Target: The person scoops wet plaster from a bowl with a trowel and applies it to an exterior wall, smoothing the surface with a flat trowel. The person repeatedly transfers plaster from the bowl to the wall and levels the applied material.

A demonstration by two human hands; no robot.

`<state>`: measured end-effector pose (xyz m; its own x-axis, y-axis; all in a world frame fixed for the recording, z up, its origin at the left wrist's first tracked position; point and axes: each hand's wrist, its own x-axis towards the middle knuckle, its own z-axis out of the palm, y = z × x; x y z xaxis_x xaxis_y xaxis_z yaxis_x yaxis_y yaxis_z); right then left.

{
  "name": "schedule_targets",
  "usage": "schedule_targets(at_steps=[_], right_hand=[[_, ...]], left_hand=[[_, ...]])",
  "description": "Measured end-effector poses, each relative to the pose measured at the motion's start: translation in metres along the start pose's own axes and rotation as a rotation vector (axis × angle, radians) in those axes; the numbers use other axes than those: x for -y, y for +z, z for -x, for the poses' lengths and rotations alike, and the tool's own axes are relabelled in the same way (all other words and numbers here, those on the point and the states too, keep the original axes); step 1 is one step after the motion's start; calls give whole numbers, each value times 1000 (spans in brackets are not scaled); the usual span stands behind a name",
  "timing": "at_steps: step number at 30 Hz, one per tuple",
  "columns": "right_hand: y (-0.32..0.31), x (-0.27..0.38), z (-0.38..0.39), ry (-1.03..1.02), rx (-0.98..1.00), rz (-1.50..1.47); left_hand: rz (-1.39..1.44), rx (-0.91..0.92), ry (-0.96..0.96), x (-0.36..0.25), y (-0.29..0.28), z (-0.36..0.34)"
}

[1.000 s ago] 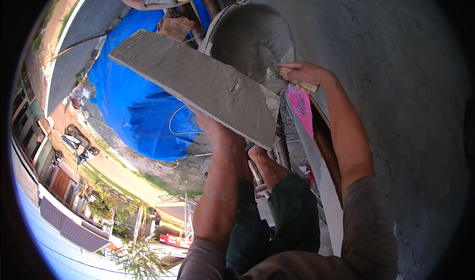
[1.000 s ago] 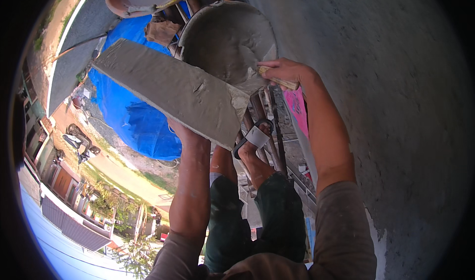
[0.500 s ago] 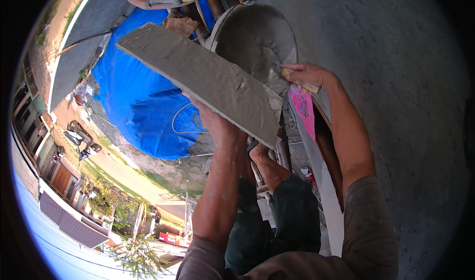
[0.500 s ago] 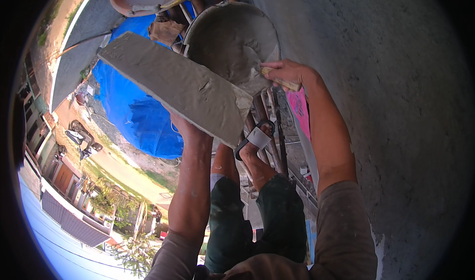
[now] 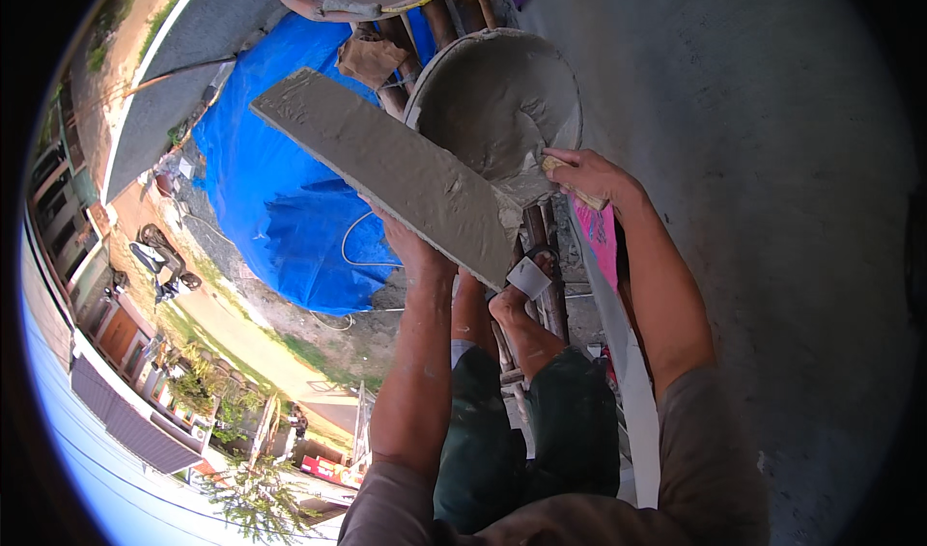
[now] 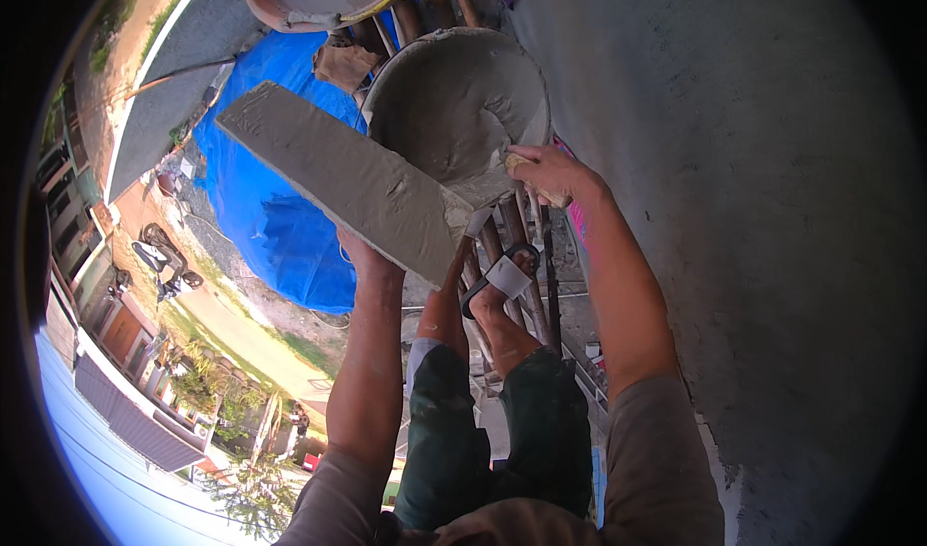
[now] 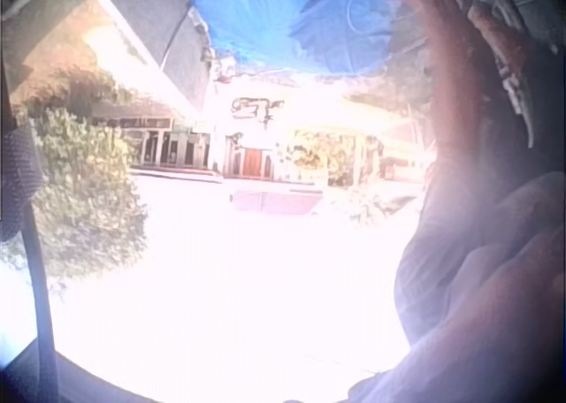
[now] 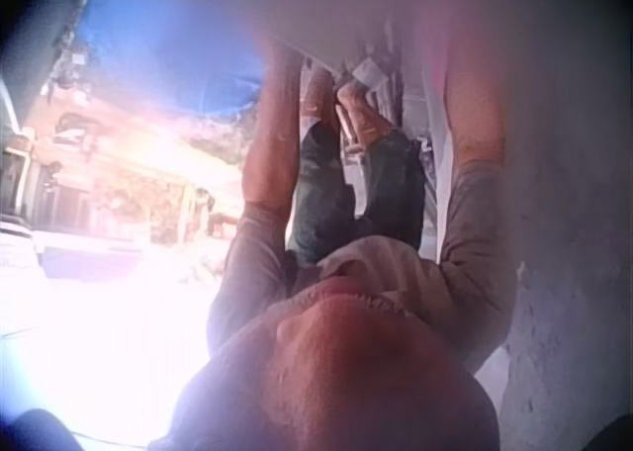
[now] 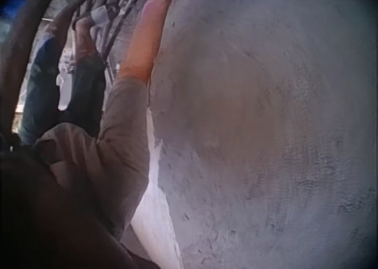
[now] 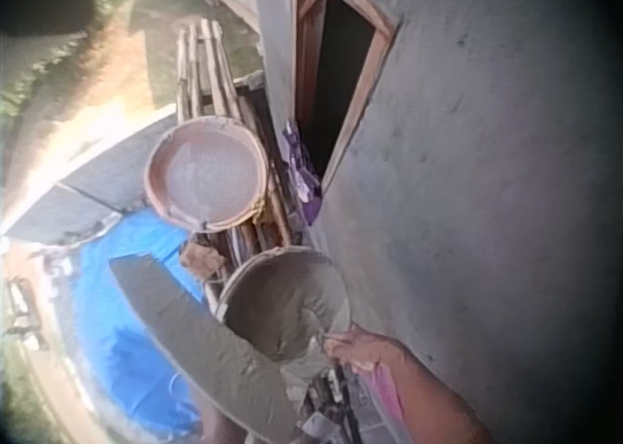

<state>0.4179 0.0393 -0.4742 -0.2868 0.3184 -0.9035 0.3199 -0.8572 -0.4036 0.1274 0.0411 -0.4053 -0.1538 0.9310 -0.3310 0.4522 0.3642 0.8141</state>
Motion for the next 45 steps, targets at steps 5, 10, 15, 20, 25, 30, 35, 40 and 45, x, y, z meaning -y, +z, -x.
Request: schedule_targets(at_steps=[5, 10, 15, 20, 25, 30, 35, 40, 45], right_hand=[[75, -1, 8, -74, -307, 244], [129, 50, 14, 103, -345, 416], [160, 59, 9, 107, -414, 390], [142, 63, 24, 89, -471, 370], [128, 85, 59, -302, -248, -342], [131, 126, 83, -417, 120, -944], [142, 124, 97, -233, -116, -791], [171, 100, 100, -181, -643, -209], [175, 117, 164, -157, -766, -273]], left_hand=[[545, -33, -278, 16, -31, -2], [658, -103, -330, 46, -67, -18], [566, -110, -299, 46, -90, -13], [-322, -109, 270, 6, -90, 8], [456, 42, -188, -26, -82, 44], [356, 226, -270, -43, -65, 54], [-225, 208, 105, -74, -100, 88], [-696, 269, 410, -110, -206, 148], [-398, 296, 381, -213, -261, 120]])
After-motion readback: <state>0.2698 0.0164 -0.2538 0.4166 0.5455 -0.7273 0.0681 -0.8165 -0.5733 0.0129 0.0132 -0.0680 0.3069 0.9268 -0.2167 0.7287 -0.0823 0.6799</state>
